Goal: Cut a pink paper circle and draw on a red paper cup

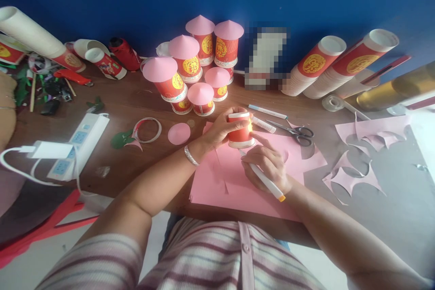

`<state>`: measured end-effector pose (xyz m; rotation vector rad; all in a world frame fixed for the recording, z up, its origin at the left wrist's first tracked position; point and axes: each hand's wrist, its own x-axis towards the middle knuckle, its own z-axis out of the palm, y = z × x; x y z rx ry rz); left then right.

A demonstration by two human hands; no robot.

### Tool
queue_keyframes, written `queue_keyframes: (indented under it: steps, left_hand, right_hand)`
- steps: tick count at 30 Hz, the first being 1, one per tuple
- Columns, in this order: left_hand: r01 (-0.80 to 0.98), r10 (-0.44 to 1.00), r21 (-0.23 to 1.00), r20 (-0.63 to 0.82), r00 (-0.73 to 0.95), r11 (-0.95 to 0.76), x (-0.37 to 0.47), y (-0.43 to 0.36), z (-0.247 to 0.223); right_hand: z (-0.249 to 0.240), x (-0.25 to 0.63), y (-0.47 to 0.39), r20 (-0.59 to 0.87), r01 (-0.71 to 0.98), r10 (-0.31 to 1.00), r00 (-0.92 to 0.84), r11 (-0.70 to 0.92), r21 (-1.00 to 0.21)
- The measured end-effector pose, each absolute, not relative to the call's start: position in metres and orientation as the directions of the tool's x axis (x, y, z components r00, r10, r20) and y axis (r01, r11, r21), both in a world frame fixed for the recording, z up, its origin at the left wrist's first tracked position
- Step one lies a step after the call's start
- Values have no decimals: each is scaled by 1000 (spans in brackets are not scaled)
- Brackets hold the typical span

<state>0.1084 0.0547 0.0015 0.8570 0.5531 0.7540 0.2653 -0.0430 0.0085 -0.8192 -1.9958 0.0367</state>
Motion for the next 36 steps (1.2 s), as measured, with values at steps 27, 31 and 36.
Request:
queue_keyframes:
  steps: [27, 31, 36]
  left_hand:
    - [-274, 788, 896, -124, 602, 350, 107, 55, -3]
    - [-274, 798, 901, -119, 591, 337, 108, 54, -4]
    - [-271, 799, 902, -122, 588, 337, 108, 54, -4]
  right_hand:
    - [5, 271, -44, 728, 629, 612, -310, 706, -326]
    - [4, 271, -44, 729, 623, 612, -306, 708, -333]
    - [5, 271, -44, 721, 627, 619, -311, 704, -334]
